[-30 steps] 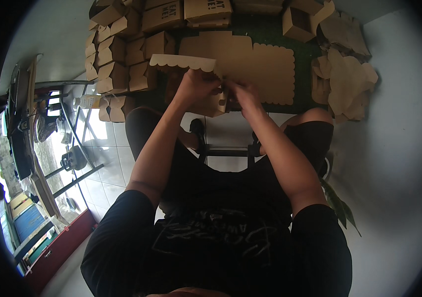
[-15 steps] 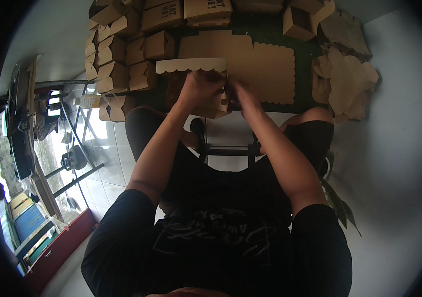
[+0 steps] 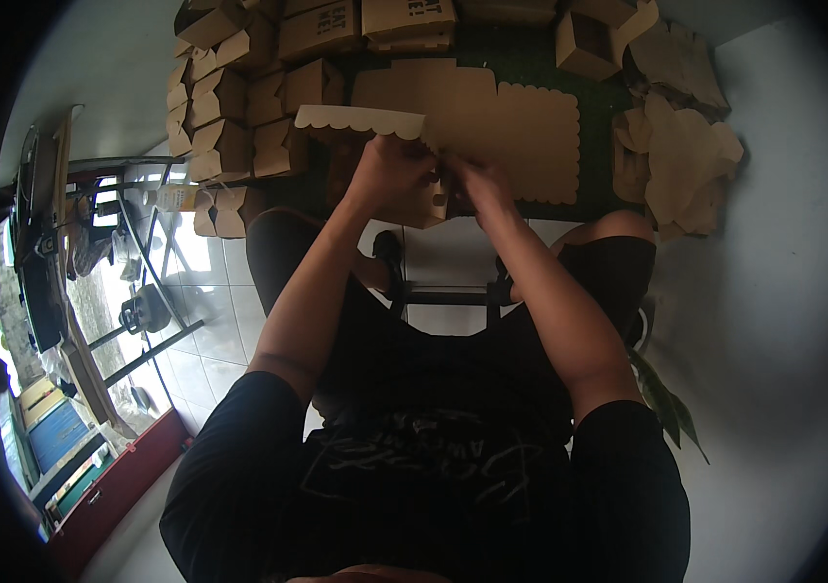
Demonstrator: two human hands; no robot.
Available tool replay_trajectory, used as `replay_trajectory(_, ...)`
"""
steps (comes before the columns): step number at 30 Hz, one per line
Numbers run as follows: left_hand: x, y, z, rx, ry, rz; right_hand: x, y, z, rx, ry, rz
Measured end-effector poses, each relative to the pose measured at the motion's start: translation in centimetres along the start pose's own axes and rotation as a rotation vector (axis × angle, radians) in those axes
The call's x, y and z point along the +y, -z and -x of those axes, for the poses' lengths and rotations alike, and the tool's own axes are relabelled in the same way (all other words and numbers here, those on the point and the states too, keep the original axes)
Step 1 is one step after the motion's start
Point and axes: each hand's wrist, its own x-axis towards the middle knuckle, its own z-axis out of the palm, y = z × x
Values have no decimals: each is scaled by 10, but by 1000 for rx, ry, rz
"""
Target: The person assembles flat cardboard pieces into small boxes by folding and interlocking the flaps. They handle multiple flat pieces, fold them into shape, and place the finished boxes on the table.
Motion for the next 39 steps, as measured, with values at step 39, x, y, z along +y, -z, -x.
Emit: replay_trajectory(39, -8, 5, -2, -36, 73, 188, 13, 11, -21, 7, -9, 99)
